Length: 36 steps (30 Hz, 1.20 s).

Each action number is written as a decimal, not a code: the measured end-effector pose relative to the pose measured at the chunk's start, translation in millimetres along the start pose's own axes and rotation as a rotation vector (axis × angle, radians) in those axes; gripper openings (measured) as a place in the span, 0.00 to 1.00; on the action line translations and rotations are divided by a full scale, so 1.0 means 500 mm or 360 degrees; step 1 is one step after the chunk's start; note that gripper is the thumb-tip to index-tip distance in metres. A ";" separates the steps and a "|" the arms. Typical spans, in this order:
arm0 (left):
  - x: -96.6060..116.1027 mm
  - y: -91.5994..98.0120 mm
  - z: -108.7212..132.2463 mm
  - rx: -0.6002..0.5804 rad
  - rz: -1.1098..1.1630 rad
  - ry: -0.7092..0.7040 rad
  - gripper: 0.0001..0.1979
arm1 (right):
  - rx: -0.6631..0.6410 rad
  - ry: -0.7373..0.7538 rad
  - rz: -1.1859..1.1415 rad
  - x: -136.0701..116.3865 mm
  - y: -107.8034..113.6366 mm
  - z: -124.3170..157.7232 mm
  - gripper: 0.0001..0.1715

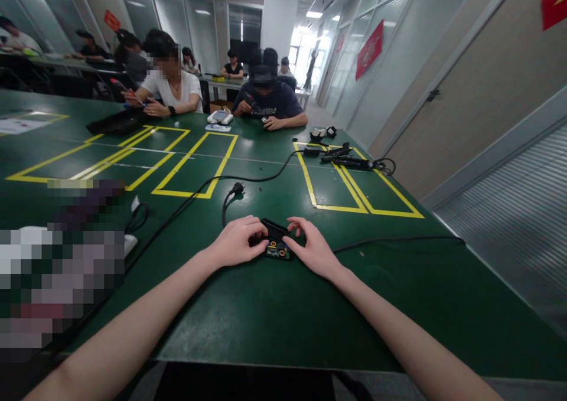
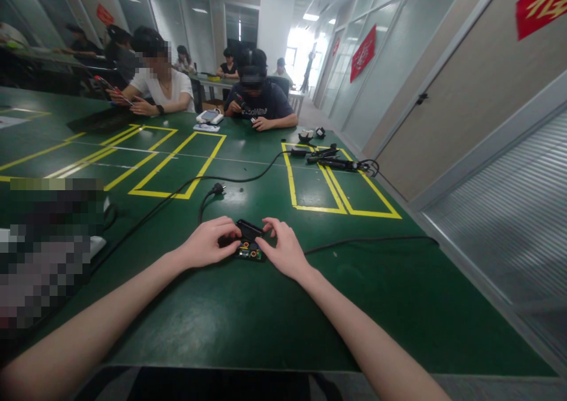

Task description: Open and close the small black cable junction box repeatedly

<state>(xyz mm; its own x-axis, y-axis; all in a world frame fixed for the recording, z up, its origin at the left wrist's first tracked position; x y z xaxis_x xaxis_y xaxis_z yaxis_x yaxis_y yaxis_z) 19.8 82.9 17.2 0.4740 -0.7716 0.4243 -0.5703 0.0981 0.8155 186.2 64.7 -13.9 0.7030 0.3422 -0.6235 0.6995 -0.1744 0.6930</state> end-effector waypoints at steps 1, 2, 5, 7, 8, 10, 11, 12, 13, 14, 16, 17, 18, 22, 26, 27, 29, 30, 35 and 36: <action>-0.001 0.002 0.000 0.0021 -0.0005 0.0009 0.05 | 0.0016 0.0003 0.0022 -0.001 -0.003 0.001 0.19; -0.003 0.004 0.000 0.0041 -0.0011 0.0017 0.07 | 0.0021 0.0013 0.0055 -0.003 -0.006 0.001 0.18; -0.013 0.007 0.002 0.0092 -0.0019 0.0052 0.13 | 0.0014 0.0017 0.0112 -0.003 -0.009 0.000 0.08; -0.020 0.006 0.003 0.0095 -0.0017 0.0068 0.13 | 0.0010 0.0005 0.0074 -0.002 -0.008 -0.002 0.05; -0.022 0.004 0.004 0.0084 -0.0013 0.0067 0.12 | 0.0011 0.0002 0.0046 -0.002 -0.007 -0.002 0.04; -0.024 0.001 0.005 0.0056 0.0014 0.0054 0.09 | 0.0018 0.0009 0.0022 -0.006 -0.006 -0.002 0.06; -0.023 -0.001 0.005 0.0045 0.0039 0.0044 0.09 | 0.0019 0.0024 0.0033 -0.009 -0.006 -0.002 0.10; -0.021 -0.002 0.005 0.0038 0.0069 0.0032 0.09 | 0.0012 0.0047 0.0054 -0.013 -0.007 -0.001 0.13; -0.018 -0.003 0.006 0.0033 0.0100 0.0019 0.09 | -0.0009 0.0081 0.0080 -0.018 -0.009 0.000 0.16; -0.015 -0.004 0.006 0.0027 0.0128 0.0003 0.09 | -0.0044 0.0120 0.0106 -0.024 -0.013 0.001 0.18; -0.008 -0.006 0.006 0.0014 0.0167 -0.0028 0.10 | -0.0123 0.0196 0.0149 -0.034 -0.021 0.003 0.18; -0.004 -0.007 0.006 0.0011 0.0177 -0.0041 0.10 | -0.0153 0.0225 0.0162 -0.038 -0.023 0.004 0.18; -0.001 -0.008 0.005 0.0008 0.0182 -0.0051 0.10 | -0.0170 0.0251 0.0169 -0.041 -0.024 0.005 0.17; 0.008 -0.007 0.006 0.0017 0.0179 -0.0075 0.13 | -0.0161 0.0297 0.0123 -0.050 -0.018 0.006 0.12; 0.002 -0.005 0.008 0.0022 0.0092 -0.0042 0.21 | -0.0075 0.0261 0.0068 -0.046 -0.006 0.002 0.07; -0.001 -0.008 0.008 0.0004 0.0066 -0.0027 0.22 | -0.0046 0.0248 0.0059 -0.043 -0.003 0.001 0.07; -0.006 -0.015 0.009 -0.0042 0.0030 -0.0009 0.23 | 0.0003 0.0225 0.0048 -0.037 0.004 -0.001 0.08; -0.008 -0.018 0.009 -0.0062 0.0019 -0.0010 0.22 | 0.0020 0.0215 0.0039 -0.035 0.006 -0.002 0.08; -0.007 -0.025 0.008 -0.0078 0.0018 -0.0020 0.17 | 0.0028 0.0199 -0.0156 -0.032 0.014 -0.004 0.06; -0.006 -0.024 0.008 -0.0070 0.0039 -0.0019 0.17 | 0.0014 0.0186 -0.0238 -0.032 0.013 -0.005 0.05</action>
<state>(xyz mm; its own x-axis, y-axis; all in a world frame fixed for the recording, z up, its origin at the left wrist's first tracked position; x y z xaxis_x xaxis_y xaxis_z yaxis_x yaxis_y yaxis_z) 22.5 81.5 4.9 0.4522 -0.7759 0.4400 -0.5517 0.1443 0.8214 179.3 60.2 1.6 0.5717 0.4698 -0.6727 0.7966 -0.1214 0.5922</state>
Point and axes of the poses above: each hand's wrist, its own z-axis away from the middle knuckle, its own y-axis out of the back of the hand, x = y × z, the point moved 9 cm from there along -z, towards the middle knuckle, and after that the axes turned 2 degrees about x, right-handed, at the moved point
